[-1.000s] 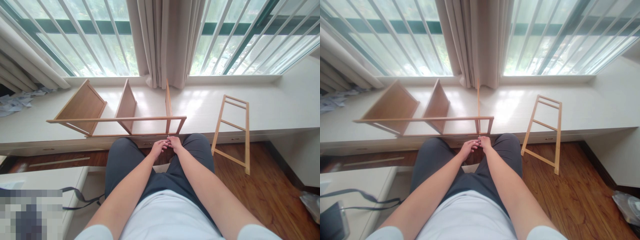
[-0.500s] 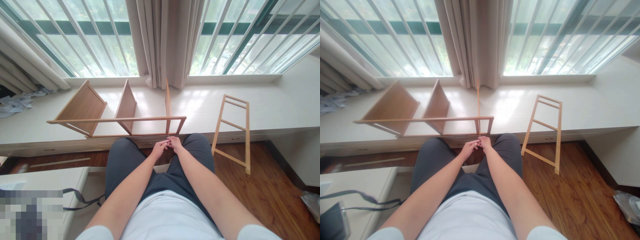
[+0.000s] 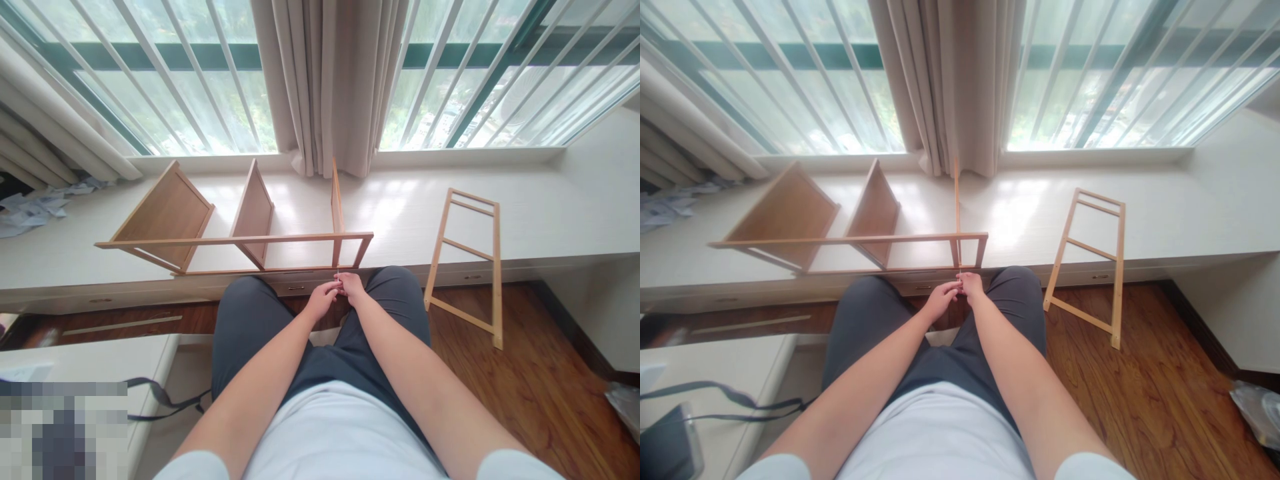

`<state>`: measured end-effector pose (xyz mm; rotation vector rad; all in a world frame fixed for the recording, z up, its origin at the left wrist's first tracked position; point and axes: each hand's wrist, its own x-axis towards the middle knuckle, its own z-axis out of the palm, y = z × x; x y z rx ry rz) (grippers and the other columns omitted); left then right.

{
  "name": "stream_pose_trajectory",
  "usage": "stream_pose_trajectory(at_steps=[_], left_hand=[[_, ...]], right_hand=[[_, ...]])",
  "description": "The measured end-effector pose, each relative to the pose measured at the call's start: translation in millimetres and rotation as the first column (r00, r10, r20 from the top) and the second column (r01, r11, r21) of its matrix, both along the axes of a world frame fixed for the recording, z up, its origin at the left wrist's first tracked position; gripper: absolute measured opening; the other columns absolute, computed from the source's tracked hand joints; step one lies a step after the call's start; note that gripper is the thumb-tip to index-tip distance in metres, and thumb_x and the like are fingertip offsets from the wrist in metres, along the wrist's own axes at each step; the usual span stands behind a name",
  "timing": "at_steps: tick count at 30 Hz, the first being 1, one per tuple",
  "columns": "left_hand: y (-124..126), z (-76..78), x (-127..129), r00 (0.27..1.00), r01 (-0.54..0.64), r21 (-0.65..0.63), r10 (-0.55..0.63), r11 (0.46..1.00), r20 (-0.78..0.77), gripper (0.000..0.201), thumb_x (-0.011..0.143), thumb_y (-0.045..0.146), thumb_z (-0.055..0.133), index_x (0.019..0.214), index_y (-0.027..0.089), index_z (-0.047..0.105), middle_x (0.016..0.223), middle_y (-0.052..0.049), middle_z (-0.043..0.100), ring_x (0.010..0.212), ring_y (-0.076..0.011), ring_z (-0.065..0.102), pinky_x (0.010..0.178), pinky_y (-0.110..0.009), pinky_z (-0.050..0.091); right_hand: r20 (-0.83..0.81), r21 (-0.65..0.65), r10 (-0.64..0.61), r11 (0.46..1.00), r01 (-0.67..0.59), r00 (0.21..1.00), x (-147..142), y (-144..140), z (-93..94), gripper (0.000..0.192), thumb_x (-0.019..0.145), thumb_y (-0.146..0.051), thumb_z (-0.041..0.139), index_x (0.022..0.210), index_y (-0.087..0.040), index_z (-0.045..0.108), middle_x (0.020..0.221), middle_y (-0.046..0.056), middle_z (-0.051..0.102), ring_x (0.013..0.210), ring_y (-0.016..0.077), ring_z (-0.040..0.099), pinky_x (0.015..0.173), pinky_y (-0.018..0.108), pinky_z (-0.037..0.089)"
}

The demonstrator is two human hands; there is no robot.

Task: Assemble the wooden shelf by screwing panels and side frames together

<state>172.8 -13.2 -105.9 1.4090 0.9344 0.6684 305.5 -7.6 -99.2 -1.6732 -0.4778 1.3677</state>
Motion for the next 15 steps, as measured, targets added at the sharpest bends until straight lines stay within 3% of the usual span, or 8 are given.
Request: stream_pose_trajectory(at_steps=[4,15], left_hand=[[0,2.1,0,1.000,-0.016,-0.006,0.016,1.000,0.022,0.040,0.085,0.014,0.053,0.122,0.014,0.067,0.114,-0.012,0.070,0.089,-0.0172,0.065,0.069,-0.026,0.053],[-3,-10.1,1,0.994,0.097,-0.019,-0.098,0.995,-0.052,0.052,0.084,0.016,0.057,0.136,0.016,0.058,0.119,-0.012,0.067,0.089,-0.0183,0.064,0.074,-0.030,0.053]], right_hand=[[-0.038,-0.047,-0.041,0.998,0.040,0.998,0,0,2.0,0.012,0.085,-0.015,0.056,0.082,-0.015,0.067,0.061,0.000,0.059,0.048,0.0089,0.053,0.044,0.017,0.041],[-0.063,-0.044,-0.076,0.996,0.073,0.995,-2,2,3.0,0.007,0.081,-0.015,0.061,0.078,-0.014,0.068,0.069,0.002,0.064,0.053,0.0103,0.055,0.050,0.022,0.049]])
